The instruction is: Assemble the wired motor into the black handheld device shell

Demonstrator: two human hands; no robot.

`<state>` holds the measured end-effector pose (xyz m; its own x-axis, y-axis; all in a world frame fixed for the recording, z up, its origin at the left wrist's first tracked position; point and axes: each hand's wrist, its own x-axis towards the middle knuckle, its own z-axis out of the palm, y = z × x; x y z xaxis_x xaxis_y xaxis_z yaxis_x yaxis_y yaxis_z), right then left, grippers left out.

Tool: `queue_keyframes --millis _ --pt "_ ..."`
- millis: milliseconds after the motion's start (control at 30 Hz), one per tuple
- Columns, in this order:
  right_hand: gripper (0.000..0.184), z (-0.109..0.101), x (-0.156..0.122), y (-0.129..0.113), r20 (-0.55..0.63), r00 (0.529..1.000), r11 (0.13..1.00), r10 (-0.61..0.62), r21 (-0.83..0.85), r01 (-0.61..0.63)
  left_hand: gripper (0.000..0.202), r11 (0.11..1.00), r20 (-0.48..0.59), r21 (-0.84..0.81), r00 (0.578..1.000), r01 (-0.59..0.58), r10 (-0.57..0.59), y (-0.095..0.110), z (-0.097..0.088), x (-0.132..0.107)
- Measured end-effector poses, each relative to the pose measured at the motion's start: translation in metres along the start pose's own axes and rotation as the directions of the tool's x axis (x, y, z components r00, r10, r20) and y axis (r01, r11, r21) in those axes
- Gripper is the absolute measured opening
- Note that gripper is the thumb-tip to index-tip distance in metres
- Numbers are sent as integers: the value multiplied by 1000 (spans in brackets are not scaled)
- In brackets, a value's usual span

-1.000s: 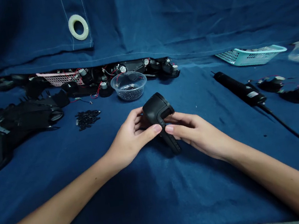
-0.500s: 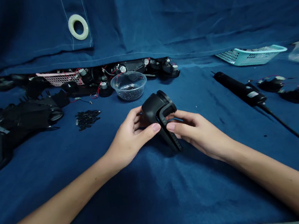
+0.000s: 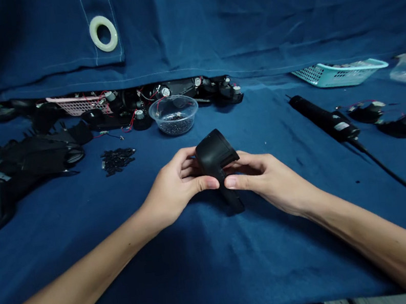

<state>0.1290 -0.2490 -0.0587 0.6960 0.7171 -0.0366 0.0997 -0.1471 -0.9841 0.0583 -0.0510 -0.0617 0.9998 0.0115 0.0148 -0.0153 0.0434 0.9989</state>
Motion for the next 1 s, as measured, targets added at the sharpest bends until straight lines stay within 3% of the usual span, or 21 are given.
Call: queue_keyframes --millis 433,733,1000 --pt "30 8 6 -2 -25 999 978 44 206 -38 63 999 13 28 999 -42 41 4 -5 4" --pt "27 6 4 -2 -41 998 985 39 172 -32 59 998 6 53 999 -45 45 4 -3 2" --pt "34 5 3 0 -54 998 999 20 51 -18 57 1000 21 -5 1000 -13 13 2 -5 2"
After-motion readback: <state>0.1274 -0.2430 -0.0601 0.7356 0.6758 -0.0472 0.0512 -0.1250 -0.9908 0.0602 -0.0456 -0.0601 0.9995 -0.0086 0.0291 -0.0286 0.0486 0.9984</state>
